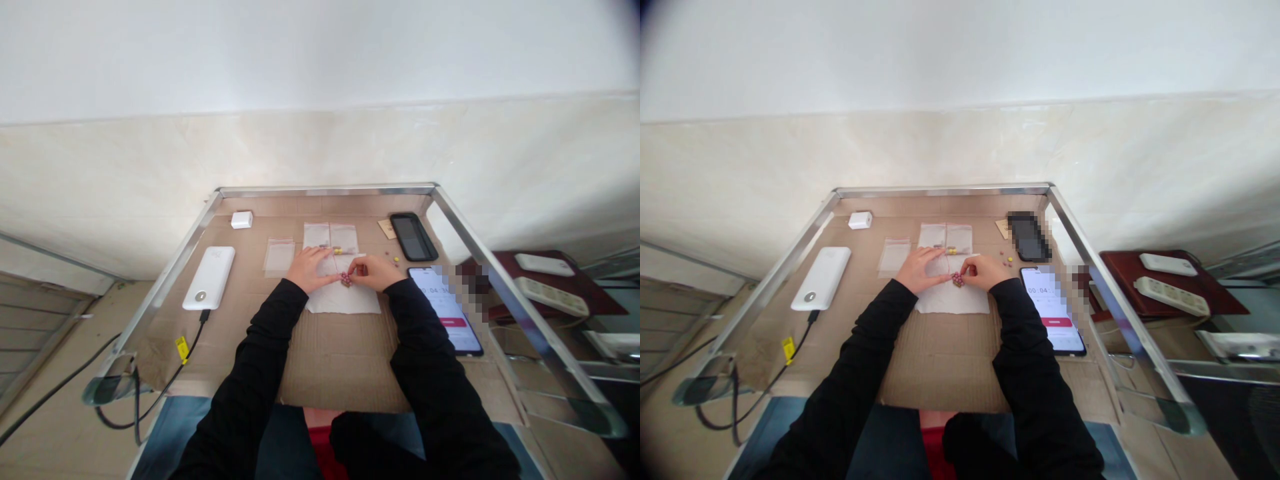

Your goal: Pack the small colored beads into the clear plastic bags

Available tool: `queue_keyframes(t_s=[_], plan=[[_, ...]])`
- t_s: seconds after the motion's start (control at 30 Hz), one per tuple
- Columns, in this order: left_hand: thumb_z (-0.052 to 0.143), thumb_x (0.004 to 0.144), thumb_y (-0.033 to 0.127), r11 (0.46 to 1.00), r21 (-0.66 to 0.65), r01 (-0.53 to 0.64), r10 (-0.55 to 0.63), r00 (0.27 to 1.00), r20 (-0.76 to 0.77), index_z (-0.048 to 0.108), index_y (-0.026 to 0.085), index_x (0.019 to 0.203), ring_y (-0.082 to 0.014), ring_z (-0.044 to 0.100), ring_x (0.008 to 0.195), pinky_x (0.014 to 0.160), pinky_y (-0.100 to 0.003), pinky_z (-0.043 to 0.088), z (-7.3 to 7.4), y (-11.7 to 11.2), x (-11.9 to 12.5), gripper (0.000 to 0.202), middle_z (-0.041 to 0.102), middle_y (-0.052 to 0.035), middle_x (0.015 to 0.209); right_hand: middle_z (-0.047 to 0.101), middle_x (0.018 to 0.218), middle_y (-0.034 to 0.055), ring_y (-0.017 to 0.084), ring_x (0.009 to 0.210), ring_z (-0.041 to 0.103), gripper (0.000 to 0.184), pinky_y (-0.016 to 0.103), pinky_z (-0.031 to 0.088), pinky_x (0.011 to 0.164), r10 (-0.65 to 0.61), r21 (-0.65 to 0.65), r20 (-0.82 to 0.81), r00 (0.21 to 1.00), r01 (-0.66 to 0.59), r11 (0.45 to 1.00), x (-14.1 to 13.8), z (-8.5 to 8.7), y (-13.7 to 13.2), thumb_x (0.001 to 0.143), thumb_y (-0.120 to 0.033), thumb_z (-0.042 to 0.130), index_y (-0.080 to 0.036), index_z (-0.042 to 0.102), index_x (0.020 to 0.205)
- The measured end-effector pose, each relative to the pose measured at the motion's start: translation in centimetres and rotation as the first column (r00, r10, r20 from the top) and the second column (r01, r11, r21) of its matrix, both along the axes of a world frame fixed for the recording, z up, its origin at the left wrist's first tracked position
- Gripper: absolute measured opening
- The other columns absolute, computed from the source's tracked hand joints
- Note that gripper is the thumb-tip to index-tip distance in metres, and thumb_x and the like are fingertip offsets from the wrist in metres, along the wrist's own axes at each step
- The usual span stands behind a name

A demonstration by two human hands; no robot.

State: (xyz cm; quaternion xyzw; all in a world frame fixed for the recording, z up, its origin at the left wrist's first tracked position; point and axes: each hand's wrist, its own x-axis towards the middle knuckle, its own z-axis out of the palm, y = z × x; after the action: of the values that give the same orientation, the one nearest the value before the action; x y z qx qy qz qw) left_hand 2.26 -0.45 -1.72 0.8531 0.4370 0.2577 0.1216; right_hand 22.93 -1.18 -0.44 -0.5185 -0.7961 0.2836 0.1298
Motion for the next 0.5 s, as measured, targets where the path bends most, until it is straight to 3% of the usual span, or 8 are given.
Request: queue_keyframes(t_s=[0.27, 0.5], plan=[[0.056, 0.063, 0.058, 1.0, 0.003, -0.007, 0.007, 1.0, 0.004, 0.05, 0.019, 0.112, -0.0229, 0.05, 0.101, 0.087, -0.04, 0.038, 0.0, 0.0, 0.0, 0.063, 0.057, -0.0091, 0.109, 0.054, 0.057, 0.0001, 0.009, 0.05, 0.045, 0.021, 0.021, 0.027, 0.048, -0.008, 0.037, -0.024, 1.0, 0.008, 0.999, 0.3, -0.2, 0.3, 0.068, -0.037, 0.057, -0.018, 0.064, 0.073], [0.056, 0.063, 0.059, 1.0, 0.012, 0.019, -0.02, 0.999, 0.027, 0.05, 0.019, 0.113, -0.0214, 0.051, 0.099, 0.087, -0.038, 0.038, 0.2, -0.1, 0.1, 0.064, 0.057, -0.0086, 0.107, 0.051, 0.058, -0.0012, 0.008, 0.049, 0.04, 0.022, 0.021, 0.029, 0.049, -0.064, 0.115, -0.259, 0.964, 0.097, 0.989, -0.8, 0.7, 0.2, 0.073, -0.034, 0.051, -0.016, 0.06, 0.08]])
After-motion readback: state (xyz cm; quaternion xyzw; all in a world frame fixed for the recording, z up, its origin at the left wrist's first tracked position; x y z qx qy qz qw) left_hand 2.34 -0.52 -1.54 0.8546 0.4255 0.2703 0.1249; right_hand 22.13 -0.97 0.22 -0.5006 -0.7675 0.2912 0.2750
